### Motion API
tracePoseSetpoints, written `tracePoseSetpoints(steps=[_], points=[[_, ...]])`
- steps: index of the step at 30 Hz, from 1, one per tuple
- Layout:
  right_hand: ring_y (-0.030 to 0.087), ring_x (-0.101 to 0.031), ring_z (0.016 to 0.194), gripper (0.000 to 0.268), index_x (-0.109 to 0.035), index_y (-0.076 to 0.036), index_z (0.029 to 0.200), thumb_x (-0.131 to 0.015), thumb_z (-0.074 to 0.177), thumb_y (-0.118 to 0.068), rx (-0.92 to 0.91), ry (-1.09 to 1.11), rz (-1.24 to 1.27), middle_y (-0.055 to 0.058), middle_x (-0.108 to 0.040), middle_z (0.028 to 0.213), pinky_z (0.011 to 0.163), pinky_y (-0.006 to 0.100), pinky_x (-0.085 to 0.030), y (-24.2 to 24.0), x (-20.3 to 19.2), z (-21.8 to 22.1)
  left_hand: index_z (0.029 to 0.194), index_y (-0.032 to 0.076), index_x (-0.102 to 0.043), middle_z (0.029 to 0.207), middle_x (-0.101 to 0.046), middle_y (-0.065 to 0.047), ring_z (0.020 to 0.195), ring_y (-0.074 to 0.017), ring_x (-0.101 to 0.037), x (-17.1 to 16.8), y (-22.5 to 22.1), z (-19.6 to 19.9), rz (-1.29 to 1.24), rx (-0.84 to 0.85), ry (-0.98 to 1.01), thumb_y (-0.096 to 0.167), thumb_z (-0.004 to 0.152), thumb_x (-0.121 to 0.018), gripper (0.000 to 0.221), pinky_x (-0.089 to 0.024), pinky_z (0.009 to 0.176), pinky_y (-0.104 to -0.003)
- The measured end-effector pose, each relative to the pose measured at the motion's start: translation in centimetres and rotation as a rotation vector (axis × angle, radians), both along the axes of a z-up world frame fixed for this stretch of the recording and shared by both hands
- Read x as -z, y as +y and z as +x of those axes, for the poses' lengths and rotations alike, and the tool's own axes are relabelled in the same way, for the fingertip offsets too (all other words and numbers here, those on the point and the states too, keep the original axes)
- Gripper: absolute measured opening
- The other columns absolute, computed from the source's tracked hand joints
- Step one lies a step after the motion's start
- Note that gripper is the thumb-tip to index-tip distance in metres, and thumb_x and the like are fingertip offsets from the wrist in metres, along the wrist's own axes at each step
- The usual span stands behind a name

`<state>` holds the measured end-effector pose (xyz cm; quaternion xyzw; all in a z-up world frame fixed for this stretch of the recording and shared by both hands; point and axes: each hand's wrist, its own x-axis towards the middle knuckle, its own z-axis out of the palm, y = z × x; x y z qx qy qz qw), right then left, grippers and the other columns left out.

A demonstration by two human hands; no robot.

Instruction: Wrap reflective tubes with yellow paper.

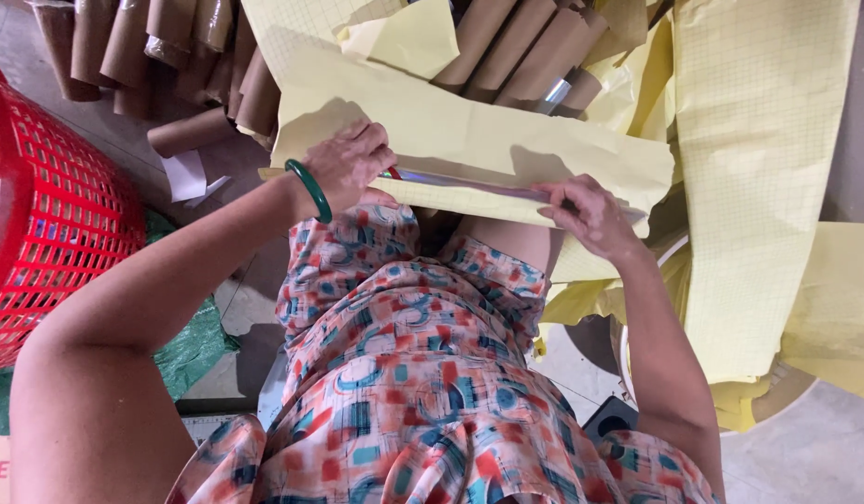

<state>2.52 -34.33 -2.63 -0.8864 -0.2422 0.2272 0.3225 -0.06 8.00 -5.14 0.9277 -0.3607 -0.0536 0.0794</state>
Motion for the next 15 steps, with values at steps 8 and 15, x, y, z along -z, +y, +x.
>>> tracePoseSetpoints(steps=[8,15], points=[[0.009,-0.052,0.075,0.022,-0.063,-0.006,0.092,-0.077,0.094,-0.024,0.112,0.353,-0.001,0.000,-0.064,0.087,0.064,0.027,-0.045,-0.3,1.1,4.0,0.136,0.007,-0.057,0.124,-0.061,-0.016,0.112,-0.0307,-0.060,0.5,0.0,2.8,-0.018,-0.147,0.459,0.058,0.097,-0.053,0.065,-0.054,0.092,-0.043],[0.011,-0.049,0.070,0.022,-0.067,-0.006,0.092,-0.078,0.093,-0.024,0.276,0.289,-0.053,-0.001,-0.058,0.074,0.062,0.030,-0.043,1.1,1.0,3.5,0.130,0.015,-0.059,0.122,-0.065,-0.007,0.115,-0.0233,-0.063,-0.9,-0.9,1.9,0.167,0.152,-0.300,0.028,0.083,-0.066,0.049,-0.057,0.098,-0.039]])
